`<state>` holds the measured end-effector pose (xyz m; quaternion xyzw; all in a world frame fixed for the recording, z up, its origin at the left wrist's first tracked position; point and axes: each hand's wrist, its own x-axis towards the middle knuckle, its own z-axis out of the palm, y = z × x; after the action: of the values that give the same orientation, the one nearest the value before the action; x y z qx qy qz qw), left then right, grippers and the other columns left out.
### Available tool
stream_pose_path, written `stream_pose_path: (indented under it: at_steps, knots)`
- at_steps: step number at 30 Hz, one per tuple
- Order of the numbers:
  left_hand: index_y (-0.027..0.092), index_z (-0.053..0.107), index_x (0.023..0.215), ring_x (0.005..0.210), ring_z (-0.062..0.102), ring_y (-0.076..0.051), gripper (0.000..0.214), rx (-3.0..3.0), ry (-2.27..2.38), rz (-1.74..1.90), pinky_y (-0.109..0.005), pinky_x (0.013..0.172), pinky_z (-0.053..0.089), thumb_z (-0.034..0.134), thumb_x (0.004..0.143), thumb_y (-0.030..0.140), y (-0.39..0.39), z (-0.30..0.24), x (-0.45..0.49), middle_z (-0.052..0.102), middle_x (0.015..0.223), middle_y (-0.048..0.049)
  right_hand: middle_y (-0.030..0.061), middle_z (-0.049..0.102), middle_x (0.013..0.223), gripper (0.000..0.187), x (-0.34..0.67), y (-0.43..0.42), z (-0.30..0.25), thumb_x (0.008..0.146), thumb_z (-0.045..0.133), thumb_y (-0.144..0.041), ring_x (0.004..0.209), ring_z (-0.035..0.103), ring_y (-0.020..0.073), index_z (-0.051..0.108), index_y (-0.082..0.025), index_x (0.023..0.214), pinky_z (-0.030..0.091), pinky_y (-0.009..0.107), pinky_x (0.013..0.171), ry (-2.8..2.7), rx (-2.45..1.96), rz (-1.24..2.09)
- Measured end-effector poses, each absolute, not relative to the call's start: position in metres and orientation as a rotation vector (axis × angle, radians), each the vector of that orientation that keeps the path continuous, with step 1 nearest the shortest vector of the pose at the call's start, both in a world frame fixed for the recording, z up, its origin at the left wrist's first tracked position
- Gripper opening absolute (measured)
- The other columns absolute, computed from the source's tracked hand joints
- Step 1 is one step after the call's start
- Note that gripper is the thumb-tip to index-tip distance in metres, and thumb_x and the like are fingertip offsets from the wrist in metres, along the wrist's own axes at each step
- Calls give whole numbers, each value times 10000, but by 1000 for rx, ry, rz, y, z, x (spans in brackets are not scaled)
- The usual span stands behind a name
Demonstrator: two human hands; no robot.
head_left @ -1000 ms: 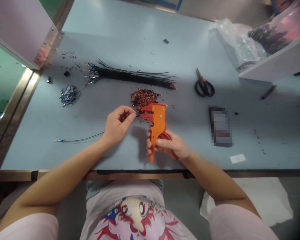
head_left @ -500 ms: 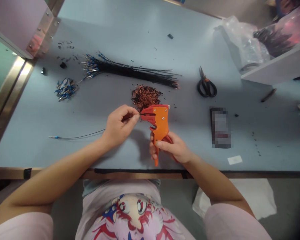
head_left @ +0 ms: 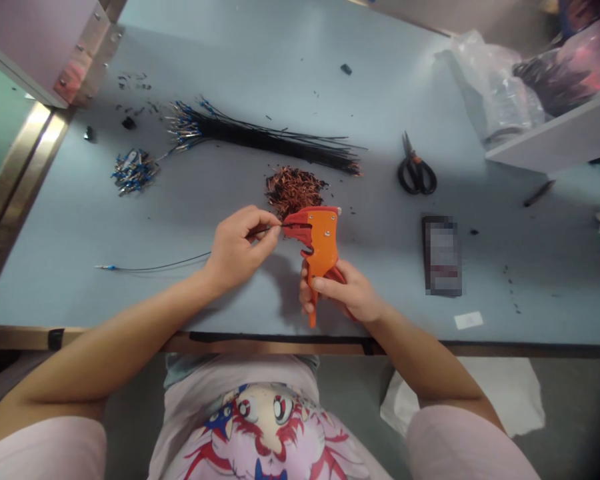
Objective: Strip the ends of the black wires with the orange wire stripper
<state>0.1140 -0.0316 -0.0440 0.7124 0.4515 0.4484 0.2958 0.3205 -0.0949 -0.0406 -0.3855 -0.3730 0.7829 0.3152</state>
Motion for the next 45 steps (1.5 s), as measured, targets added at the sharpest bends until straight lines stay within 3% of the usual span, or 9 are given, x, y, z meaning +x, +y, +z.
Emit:
stream_pose_path:
  at_steps: [10,16,21,28,45]
  knots:
    - [186,645,778,583,505,-87,63,1937,1212,1177,-213,557,406,589,806,194,-29,-47,113,621,687,13,-49,566,624,290,318,-95,-40,842,717,-369,486,560,99,512,-173,902,564,288,498,-943,-1007,2085]
    - [185,627,767,580,492,-89,76,2010,1168,1180,-218,568,400,575,818,164,-30,-47,112,573,656,22,-66,491,567,319,317,-95,-38,856,689,-398,427,506,87,471,-184,767,509,239,395,-1004,-1014,2086]
    - [190,631,771,598,511,-97,76,2024,1186,1119,-228,589,418,574,816,172,-29,-46,113,609,687,13,-115,358,478,364,317,-93,-37,871,667,-417,338,337,38,422,-200,710,409,176,327,-952,-1065,2063]
    - [182,620,757,596,508,-86,48,1843,1333,1154,-215,562,408,594,796,171,-22,-43,107,616,701,18,-28,594,669,377,324,-83,-37,740,790,-381,513,564,115,534,-174,923,574,322,509,-741,-1056,2001]
    - [181,640,808,601,494,-76,41,1919,1175,1257,-214,557,389,608,830,168,-26,-46,109,594,706,26,17,651,746,382,325,-89,-36,748,790,-357,615,672,175,564,-154,980,582,327,542,-822,-1067,2082]
